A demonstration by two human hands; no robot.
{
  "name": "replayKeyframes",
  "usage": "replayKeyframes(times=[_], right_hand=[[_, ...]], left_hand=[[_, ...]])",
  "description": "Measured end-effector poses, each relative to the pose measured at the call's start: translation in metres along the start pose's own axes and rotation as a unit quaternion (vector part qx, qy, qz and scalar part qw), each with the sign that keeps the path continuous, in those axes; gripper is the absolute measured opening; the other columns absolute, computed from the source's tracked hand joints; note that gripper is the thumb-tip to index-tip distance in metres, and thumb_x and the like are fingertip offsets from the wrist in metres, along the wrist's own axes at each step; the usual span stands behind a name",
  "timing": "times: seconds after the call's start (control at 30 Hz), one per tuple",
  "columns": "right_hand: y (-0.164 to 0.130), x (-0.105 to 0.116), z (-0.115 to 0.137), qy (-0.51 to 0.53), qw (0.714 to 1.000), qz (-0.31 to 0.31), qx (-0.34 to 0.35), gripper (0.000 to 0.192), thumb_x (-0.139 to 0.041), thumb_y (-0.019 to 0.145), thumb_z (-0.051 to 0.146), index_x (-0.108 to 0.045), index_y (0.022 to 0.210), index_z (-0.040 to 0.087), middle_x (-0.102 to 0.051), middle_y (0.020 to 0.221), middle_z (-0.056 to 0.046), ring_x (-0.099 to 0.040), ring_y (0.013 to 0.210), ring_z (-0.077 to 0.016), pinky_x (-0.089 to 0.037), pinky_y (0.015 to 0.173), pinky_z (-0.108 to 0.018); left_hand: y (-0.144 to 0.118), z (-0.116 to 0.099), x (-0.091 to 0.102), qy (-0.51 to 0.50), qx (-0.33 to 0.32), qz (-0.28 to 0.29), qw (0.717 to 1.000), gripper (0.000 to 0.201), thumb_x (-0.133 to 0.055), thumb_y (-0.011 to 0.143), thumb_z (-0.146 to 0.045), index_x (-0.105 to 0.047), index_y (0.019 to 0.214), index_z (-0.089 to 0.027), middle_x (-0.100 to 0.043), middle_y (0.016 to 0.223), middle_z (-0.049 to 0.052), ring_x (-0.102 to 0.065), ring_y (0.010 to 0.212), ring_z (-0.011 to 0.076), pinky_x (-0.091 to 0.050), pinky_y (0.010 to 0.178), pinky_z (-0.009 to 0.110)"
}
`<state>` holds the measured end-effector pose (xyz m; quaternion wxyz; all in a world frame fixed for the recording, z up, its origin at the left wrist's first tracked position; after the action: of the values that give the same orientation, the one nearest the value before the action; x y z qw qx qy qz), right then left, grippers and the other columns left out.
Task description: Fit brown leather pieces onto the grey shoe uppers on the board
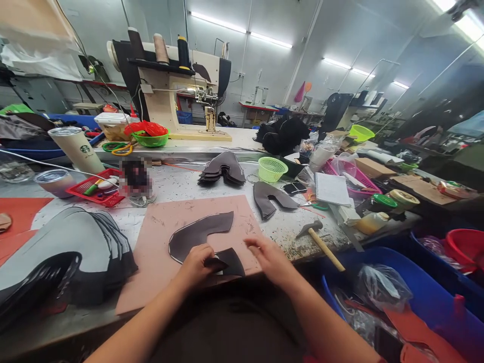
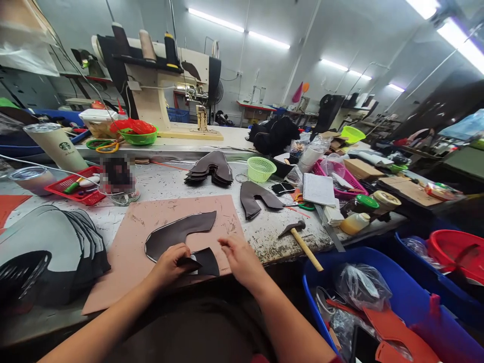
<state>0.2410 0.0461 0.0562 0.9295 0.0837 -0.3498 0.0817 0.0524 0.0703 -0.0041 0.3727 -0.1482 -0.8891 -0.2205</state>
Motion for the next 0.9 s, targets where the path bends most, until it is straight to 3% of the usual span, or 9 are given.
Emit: replayKeyframes(times=[0.13, 0.23, 0.43, 0.57, 0.67, 0.77, 0.9], right_hand=[[0.011, -0.053, 0.003, 0.028, 0.986, 0.162, 0.020, 0.030, -0.038, 0.081, 0.021, -0.061, 0.101, 0.019, -0.062, 0.101, -0.006, -0.054, 0.095, -0.0175, -0.039, 0.084, -0.028], [0.014, -0.070, 0.006, 0.000, 0.979, 0.199, 0.038, 0.027, -0.038, 0.081, 0.021, -0.063, 0.090, 0.018, -0.063, 0.090, -0.006, -0.056, 0.084, -0.0165, -0.041, 0.076, -0.026], [0.012, -0.064, 0.003, -0.048, 0.983, 0.175, -0.003, 0.017, -0.043, 0.080, 0.025, -0.057, 0.075, 0.017, -0.059, 0.073, -0.003, -0.049, 0.065, -0.0125, -0.034, 0.058, -0.022], [0.011, -0.068, 0.004, -0.036, 0.982, 0.185, 0.022, 0.015, -0.042, 0.079, 0.022, -0.048, 0.066, 0.017, -0.051, 0.065, 0.000, -0.041, 0.059, -0.0102, -0.029, 0.054, -0.022], [0.005, -0.062, 0.006, 0.065, 0.978, 0.195, 0.027, 0.019, -0.041, 0.078, 0.021, -0.039, 0.059, 0.018, -0.041, 0.056, 0.004, -0.036, 0.053, -0.0085, -0.028, 0.051, -0.021], [0.000, -0.038, 0.006, 0.229, 0.959, 0.168, 0.028, 0.022, -0.038, 0.080, 0.030, -0.036, 0.060, 0.020, -0.035, 0.053, 0.006, -0.033, 0.049, -0.0075, -0.030, 0.048, -0.021], [0.008, -0.016, -0.007, 0.269, 0.961, 0.070, 0.018, 0.021, -0.042, 0.079, 0.036, -0.049, 0.071, 0.018, -0.050, 0.068, 0.000, -0.048, 0.062, -0.0105, -0.040, 0.057, -0.023]], left_hand=[[-0.003, 0.002, -0.001, -0.002, 0.001, -0.002, 1.000, 0.023, -0.059, 0.068, -0.027, -0.043, 0.055, -0.018, -0.049, 0.059, -0.004, -0.046, 0.058, 0.0110, -0.036, 0.059, 0.023], [-0.005, 0.005, -0.002, 0.002, 0.001, 0.005, 1.000, 0.018, -0.058, 0.067, -0.020, -0.045, 0.056, -0.018, -0.051, 0.061, -0.004, -0.048, 0.061, 0.0113, -0.036, 0.062, 0.023], [-0.004, 0.005, -0.003, 0.003, 0.007, 0.017, 1.000, 0.017, -0.056, 0.067, -0.015, -0.044, 0.056, -0.018, -0.052, 0.062, -0.004, -0.049, 0.063, 0.0113, -0.036, 0.064, 0.023], [-0.004, 0.003, -0.003, 0.004, 0.010, 0.029, 1.000, 0.016, -0.056, 0.064, -0.011, -0.044, 0.056, -0.017, -0.054, 0.065, -0.003, -0.050, 0.065, 0.0118, -0.036, 0.067, 0.024], [-0.003, 0.003, -0.002, 0.010, 0.016, 0.038, 0.999, 0.012, -0.055, 0.066, -0.012, -0.048, 0.058, -0.018, -0.055, 0.066, -0.002, -0.051, 0.067, 0.0124, -0.036, 0.068, 0.025], [0.000, 0.002, -0.001, 0.014, 0.021, 0.046, 0.999, 0.007, -0.056, 0.069, -0.018, -0.052, 0.063, -0.019, -0.055, 0.067, -0.002, -0.052, 0.068, 0.0130, -0.037, 0.068, 0.025], [0.002, 0.002, -0.001, 0.015, 0.024, 0.043, 0.999, 0.015, -0.057, 0.071, -0.026, -0.050, 0.060, -0.018, -0.053, 0.064, -0.002, -0.051, 0.066, 0.0128, -0.037, 0.066, 0.025]])
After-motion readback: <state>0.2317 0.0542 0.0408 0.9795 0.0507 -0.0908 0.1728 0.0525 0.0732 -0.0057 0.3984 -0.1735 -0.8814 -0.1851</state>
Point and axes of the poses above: each hand's wrist, its own y-axis towards the middle knuckle, its own x-axis out of the back of the hand, z = x × y, the point moved 4 cm from there along y, towards the middle knuckle
